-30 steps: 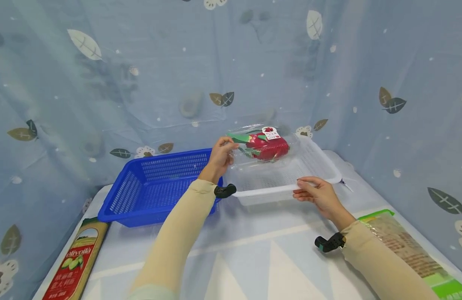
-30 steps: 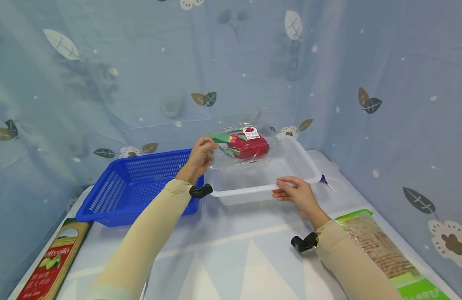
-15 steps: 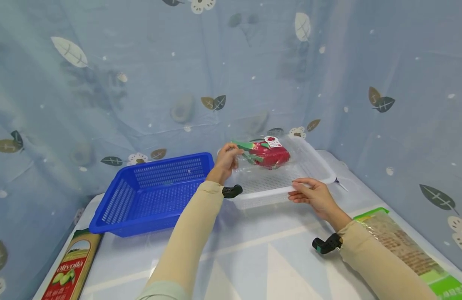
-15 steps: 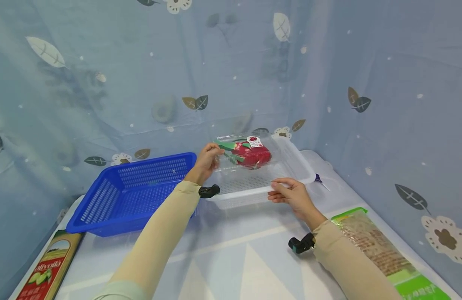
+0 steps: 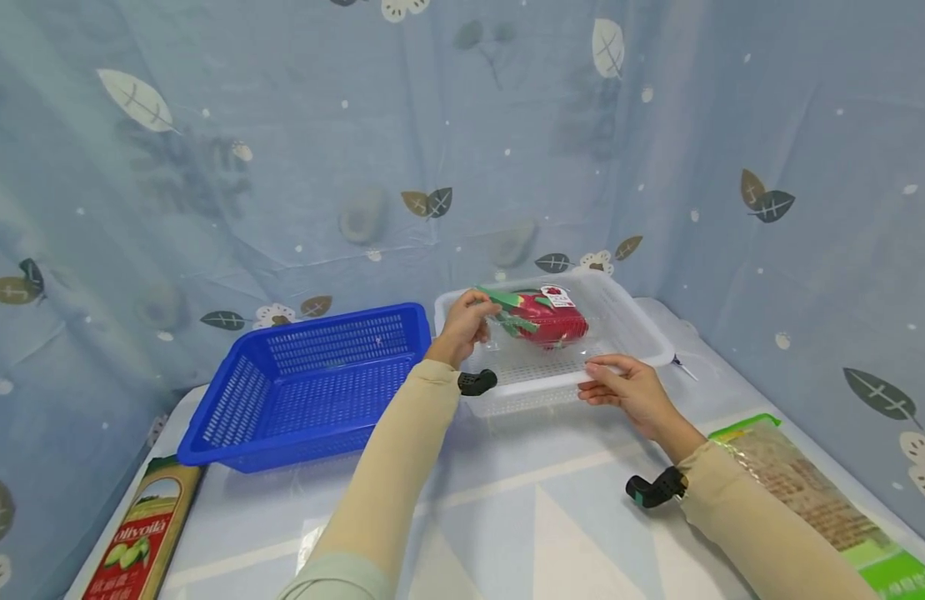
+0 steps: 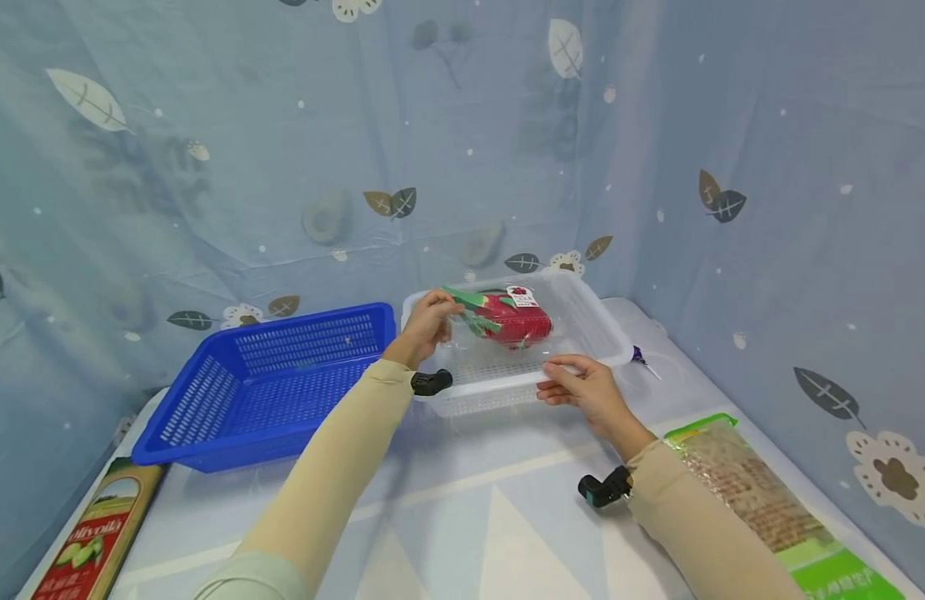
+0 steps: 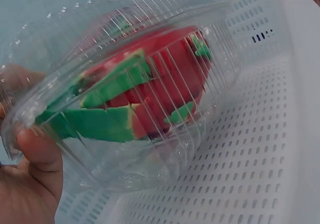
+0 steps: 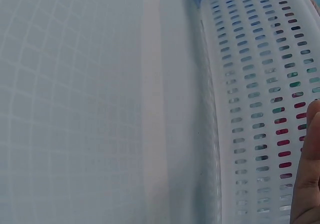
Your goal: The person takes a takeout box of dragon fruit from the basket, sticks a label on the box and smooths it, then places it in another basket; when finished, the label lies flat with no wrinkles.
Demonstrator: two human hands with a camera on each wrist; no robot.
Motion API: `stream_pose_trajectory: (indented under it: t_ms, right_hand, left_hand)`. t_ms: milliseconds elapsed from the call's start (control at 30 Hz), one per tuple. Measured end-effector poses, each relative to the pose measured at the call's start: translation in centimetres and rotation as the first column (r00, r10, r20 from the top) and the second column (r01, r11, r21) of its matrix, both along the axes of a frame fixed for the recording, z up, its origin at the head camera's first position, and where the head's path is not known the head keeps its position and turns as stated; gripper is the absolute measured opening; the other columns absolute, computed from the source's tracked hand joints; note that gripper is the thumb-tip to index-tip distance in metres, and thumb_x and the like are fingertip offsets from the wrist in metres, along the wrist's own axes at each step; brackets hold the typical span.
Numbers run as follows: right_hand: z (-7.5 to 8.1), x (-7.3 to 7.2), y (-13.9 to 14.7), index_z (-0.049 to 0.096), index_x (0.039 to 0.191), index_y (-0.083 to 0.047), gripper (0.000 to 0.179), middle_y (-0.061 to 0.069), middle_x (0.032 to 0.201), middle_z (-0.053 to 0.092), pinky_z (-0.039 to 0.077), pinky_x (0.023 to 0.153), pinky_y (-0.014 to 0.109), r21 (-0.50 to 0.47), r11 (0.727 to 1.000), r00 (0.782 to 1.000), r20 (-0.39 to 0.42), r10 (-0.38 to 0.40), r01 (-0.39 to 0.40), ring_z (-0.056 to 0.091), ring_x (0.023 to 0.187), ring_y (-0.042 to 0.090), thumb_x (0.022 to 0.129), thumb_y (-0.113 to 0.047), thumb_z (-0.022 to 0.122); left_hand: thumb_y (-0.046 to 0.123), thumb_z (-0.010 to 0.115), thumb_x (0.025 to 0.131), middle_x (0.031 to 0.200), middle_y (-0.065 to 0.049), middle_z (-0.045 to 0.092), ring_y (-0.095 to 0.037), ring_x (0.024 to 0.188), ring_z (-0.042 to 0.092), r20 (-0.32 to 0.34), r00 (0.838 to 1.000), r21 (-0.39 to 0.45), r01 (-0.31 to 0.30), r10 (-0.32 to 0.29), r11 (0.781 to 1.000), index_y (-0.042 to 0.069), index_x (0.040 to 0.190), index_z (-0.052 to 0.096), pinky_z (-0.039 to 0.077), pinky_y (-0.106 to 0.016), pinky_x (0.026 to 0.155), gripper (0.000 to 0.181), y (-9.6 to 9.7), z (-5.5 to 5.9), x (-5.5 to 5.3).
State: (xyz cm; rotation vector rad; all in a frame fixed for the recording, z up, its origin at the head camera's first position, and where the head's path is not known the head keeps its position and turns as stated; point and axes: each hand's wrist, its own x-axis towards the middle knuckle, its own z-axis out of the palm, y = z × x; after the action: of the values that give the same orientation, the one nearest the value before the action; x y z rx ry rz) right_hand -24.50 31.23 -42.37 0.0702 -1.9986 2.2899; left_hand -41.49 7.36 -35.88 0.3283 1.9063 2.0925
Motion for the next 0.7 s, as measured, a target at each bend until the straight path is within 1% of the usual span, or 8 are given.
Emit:
stream_pose_trajectory:
  t_ms: [67,133,267,400,600,700]
  right_hand:
    - [-0.04,0.07,0.04,0.067,0.109,-0.011,0.014,0.001,0.082,0.078,0.061,0.068,0.028,-0.002,1.0,1.0,-0.001,0.005,-0.005,0.075,0.074,0.015,0.098,-0.016,0.061]
    - [-0.02,0.09,0.05,0.068,0.109,-0.012,0.014,0.0,0.083,0.078,0.061,0.068,0.028,0.0,1.0,1.0,-0.006,0.007,-0.007,0.075,0.074,0.015,0.098,-0.016,0.061]
    - [0.12,0.02,-0.05,0.069,0.106,-0.017,0.011,0.0,0.082,0.077,0.061,0.067,0.028,0.001,1.0,1.0,-0.012,0.002,-0.002,0.075,0.073,0.014,0.098,-0.017,0.061]
    - [0.14,0.02,-0.15,0.069,0.104,-0.021,0.01,0.0,0.082,0.077,0.061,0.068,0.027,0.001,1.0,1.0,0.008,0.003,-0.003,0.075,0.073,0.014,0.098,-0.018,0.061]
    - [0.05,0.17,-0.13,0.068,0.105,-0.022,0.01,-0.001,0.082,0.077,0.061,0.068,0.027,0.006,1.0,0.999,0.033,-0.011,0.011,0.075,0.074,0.013,0.098,-0.019,0.061]
    - [0.13,0.13,-0.19,0.068,0.106,-0.019,0.01,0.0,0.082,0.077,0.061,0.068,0.027,0.009,1.0,1.0,0.025,-0.011,0.01,0.075,0.074,0.014,0.098,-0.02,0.061]
  left_hand:
    - [0.009,0.066,0.091,0.087,0.002,0.053,-0.008,0.043,0.035,0.002,1.0,-0.016,-0.003,0.003,1.0,0.02,0.083,0.053,0.037,-0.023,0.044,0.018,0.04,-0.06,0.03]
    - [0.01,0.066,0.091,0.086,0.0,0.051,-0.008,0.043,0.035,0.004,1.0,-0.024,-0.009,0.009,1.0,0.02,0.083,0.053,0.037,-0.023,0.044,0.018,0.05,-0.07,0.07]
    - [0.009,0.067,0.089,0.079,-0.002,0.05,-0.008,0.042,0.037,0.025,0.999,-0.024,-0.023,0.024,0.999,0.02,0.082,0.054,0.037,-0.023,0.044,0.019,0.09,-0.12,-0.03]
    - [0.007,0.068,0.088,0.072,-0.001,0.048,-0.008,0.042,0.037,0.049,0.998,-0.033,-0.032,0.034,0.999,0.019,0.082,0.054,0.038,-0.022,0.043,0.019,0.14,-0.28,-0.15]
    - [0.01,0.067,0.089,0.07,-0.001,0.045,-0.008,0.045,0.037,0.041,0.999,-0.085,0.008,-0.005,0.996,0.019,0.086,0.055,0.039,-0.024,0.045,0.015,0.3,-0.29,-0.05]
    - [0.01,0.067,0.089,0.074,-0.003,0.046,-0.009,0.046,0.036,0.038,0.999,-0.103,0.015,-0.011,0.995,0.019,0.087,0.055,0.039,-0.024,0.046,0.014,0.3,-0.15,0.09]
